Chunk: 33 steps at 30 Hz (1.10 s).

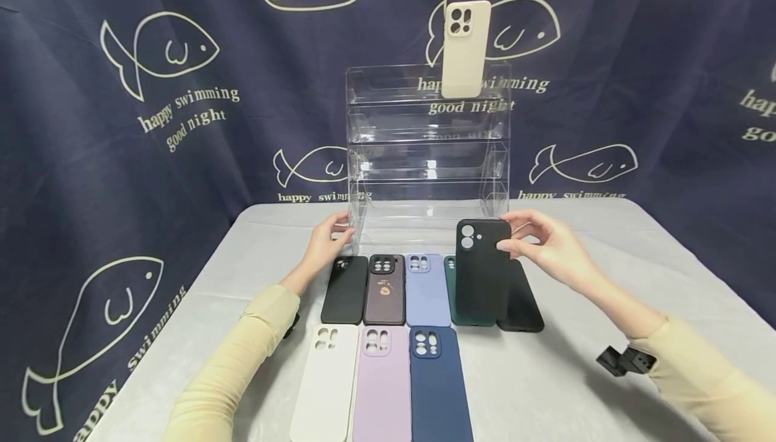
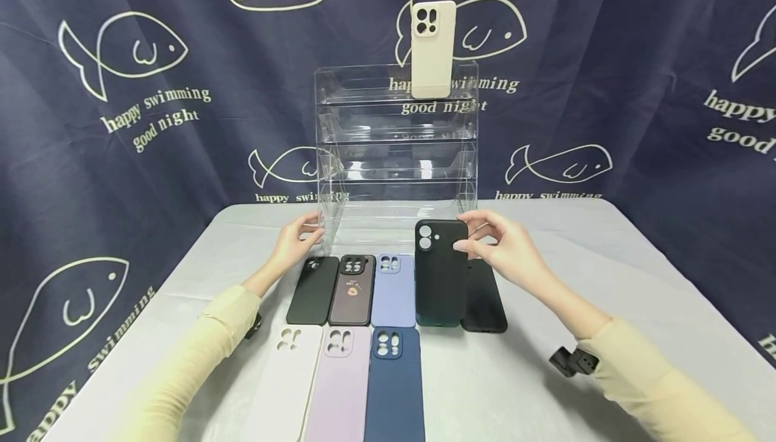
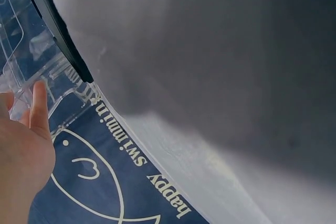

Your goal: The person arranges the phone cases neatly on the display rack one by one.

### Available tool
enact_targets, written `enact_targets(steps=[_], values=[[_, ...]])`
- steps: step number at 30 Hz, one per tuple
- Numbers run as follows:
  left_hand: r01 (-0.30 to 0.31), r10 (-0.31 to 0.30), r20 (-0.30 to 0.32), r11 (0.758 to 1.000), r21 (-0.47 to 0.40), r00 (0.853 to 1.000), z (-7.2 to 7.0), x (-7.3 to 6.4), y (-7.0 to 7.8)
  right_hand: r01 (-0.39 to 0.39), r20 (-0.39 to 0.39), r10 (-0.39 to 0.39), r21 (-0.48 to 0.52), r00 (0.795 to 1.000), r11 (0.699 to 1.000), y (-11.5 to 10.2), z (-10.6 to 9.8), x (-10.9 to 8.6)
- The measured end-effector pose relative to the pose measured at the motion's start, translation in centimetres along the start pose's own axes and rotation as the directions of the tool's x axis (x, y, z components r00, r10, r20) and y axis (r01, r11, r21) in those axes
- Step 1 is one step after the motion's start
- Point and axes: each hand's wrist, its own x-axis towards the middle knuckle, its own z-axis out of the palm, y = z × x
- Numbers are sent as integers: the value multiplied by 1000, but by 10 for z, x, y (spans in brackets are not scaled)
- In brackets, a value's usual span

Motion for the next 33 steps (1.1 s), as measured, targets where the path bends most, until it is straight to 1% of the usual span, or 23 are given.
enact_targets(steps=[6,10,13,17,21,25,32,33], values=[[-4,4,-9,1000,3,1000,-1,0,-3,73,-60,-73,-3,996,997,-3,-1,19],[-15,16,-18,1000,25,1000,-2,-1,-4,117,-98,-117,0,988,993,-8,-3,32],[-13,13,-19,1000,29,1000,-2,0,-4,147,-127,-146,-1,981,989,-14,-5,40],[-7,7,-13,1000,28,1000,1,0,-2,169,-154,-170,-22,973,985,-31,-8,48],[-2,2,-6,1000,24,1000,2,0,-2,189,-162,-191,-28,968,982,-51,-10,56],[1,-1,-6,1000,26,1000,2,1,-5,213,-178,-215,-28,960,977,-61,-12,66],[10,-10,-29,1000,-16,1000,8,7,-40,281,-221,-270,23,937,959,-65,-18,92],[11,-12,-27,1000,-18,1000,8,8,-42,286,-226,-271,37,936,958,-64,-19,97]])
